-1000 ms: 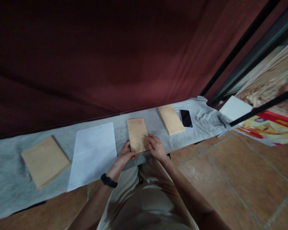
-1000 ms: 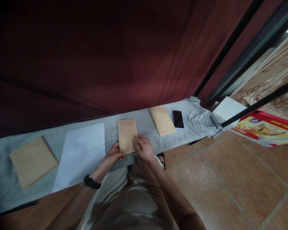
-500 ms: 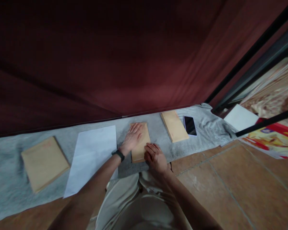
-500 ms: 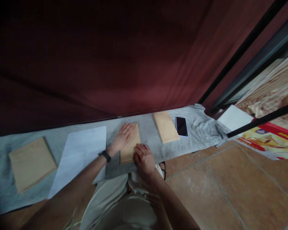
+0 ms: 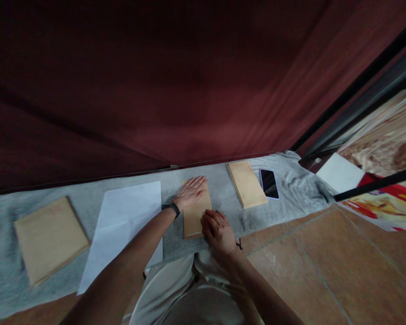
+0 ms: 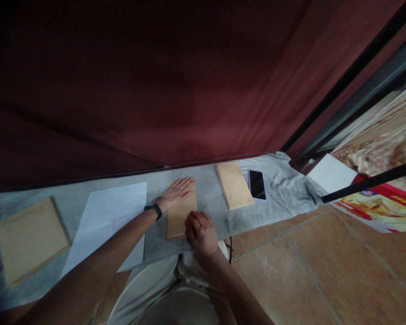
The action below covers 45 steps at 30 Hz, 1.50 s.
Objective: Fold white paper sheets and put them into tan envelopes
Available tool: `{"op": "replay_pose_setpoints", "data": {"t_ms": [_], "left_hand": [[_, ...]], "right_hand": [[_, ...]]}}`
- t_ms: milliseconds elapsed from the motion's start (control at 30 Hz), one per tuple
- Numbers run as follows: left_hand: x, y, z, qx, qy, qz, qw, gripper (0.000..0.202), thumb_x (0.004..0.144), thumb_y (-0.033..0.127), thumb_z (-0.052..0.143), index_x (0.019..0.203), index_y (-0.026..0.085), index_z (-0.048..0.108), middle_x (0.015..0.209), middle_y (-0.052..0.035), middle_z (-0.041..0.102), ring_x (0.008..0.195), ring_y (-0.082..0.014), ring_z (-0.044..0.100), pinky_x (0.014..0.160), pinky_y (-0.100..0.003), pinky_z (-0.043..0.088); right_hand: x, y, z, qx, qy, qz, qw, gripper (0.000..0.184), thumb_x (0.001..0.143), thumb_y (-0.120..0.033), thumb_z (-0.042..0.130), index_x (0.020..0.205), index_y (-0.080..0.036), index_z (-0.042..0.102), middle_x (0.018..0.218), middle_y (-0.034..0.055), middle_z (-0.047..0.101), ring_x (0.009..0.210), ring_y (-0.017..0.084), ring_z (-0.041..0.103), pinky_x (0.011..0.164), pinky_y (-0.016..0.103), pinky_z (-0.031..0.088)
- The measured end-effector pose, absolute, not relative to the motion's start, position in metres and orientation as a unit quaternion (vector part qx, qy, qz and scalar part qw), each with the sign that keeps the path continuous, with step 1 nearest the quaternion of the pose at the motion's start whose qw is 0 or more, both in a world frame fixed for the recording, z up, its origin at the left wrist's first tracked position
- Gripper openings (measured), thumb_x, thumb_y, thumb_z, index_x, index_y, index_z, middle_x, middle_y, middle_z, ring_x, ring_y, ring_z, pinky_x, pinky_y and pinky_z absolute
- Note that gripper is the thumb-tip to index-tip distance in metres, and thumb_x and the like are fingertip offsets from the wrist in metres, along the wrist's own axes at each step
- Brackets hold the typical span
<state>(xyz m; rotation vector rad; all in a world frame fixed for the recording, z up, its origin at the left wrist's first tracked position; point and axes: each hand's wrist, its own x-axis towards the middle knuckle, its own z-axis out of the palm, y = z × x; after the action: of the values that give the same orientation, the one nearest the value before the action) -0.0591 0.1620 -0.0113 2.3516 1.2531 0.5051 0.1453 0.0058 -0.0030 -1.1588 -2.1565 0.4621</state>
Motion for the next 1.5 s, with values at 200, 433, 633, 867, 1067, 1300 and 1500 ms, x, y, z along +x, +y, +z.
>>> {"op": "replay_pose_setpoints", "data": {"t_ms": [200,433,633,867,1067,1300,1500], "left_hand": [[-0.055,0.145,-0.007,0.846,0.444,0.178,0.234,0.059,0.097,0.039,0.045,0.153,0.020,0.046,0.165,-0.0080,0.038,0.155,-0.0204,0.029,0.129,-0.038,0.013],[-0.050,0.110,0.001,0.838,0.425,0.205,0.275,0.056,0.097,0.037,0.046,0.150,0.017,0.049,0.163,-0.0116,0.040,0.155,-0.0211,0.030,0.129,-0.040,0.011],[-0.047,0.074,0.009,0.795,0.409,0.275,0.353,0.049,0.092,0.028,0.057,0.141,0.023,0.058,0.158,-0.0096,0.049,0.151,-0.0208,0.039,0.129,-0.040,0.017],[-0.045,0.030,0.004,0.849,0.393,0.211,0.283,0.055,0.097,0.028,0.053,0.152,0.021,0.048,0.161,-0.0115,0.043,0.153,-0.0240,0.033,0.129,-0.042,0.016],[-0.052,-0.004,-0.003,0.909,0.375,0.148,0.105,0.055,0.105,0.037,0.043,0.153,0.013,0.042,0.160,-0.0154,0.044,0.152,-0.0241,0.036,0.126,-0.044,0.028],[-0.058,-0.031,-0.007,0.924,0.360,0.126,0.026,0.061,0.105,0.046,0.043,0.158,0.017,0.035,0.161,-0.0119,0.044,0.151,-0.0224,0.038,0.125,-0.043,0.030],[-0.063,-0.037,-0.015,0.926,0.356,0.128,0.019,0.067,0.104,0.052,0.044,0.160,0.018,0.030,0.163,-0.0122,0.041,0.150,-0.0236,0.039,0.124,-0.043,0.032]], "right_hand": [[0.145,0.004,-0.001,-0.452,-0.814,0.180,0.317,0.038,0.096,-0.019,0.055,0.134,-0.022,0.061,0.134,0.0106,0.067,0.126,0.024,0.060,0.116,0.047,0.043],[0.145,0.002,-0.006,-0.460,-0.814,0.180,0.304,0.033,0.095,-0.019,0.053,0.127,-0.021,0.062,0.127,0.0108,0.068,0.117,0.027,0.061,0.109,0.046,0.047],[0.145,0.001,-0.016,-0.493,-0.804,0.151,0.298,0.023,0.099,-0.019,0.049,0.114,-0.021,0.065,0.112,0.0119,0.068,0.105,0.027,0.061,0.095,0.041,0.051],[0.145,0.000,-0.020,-0.501,-0.793,0.142,0.315,0.024,0.102,-0.020,0.042,0.102,-0.021,0.066,0.099,0.0096,0.067,0.094,0.025,0.060,0.089,0.039,0.050],[0.151,0.005,-0.020,-0.491,-0.761,0.198,0.375,0.025,0.101,-0.020,0.043,0.105,-0.022,0.067,0.098,0.0082,0.069,0.096,0.023,0.063,0.089,0.038,0.053],[0.143,0.061,-0.010,-0.432,-0.841,0.180,0.271,0.042,0.104,-0.025,0.045,0.144,-0.020,0.055,0.152,0.0116,0.055,0.143,0.023,0.047,0.119,0.045,0.039],[0.110,0.098,-0.005,-0.367,-0.916,0.099,0.130,0.048,0.106,-0.039,0.048,0.152,-0.025,0.046,0.163,0.0061,0.041,0.152,0.022,0.035,0.128,0.049,0.022]]}}
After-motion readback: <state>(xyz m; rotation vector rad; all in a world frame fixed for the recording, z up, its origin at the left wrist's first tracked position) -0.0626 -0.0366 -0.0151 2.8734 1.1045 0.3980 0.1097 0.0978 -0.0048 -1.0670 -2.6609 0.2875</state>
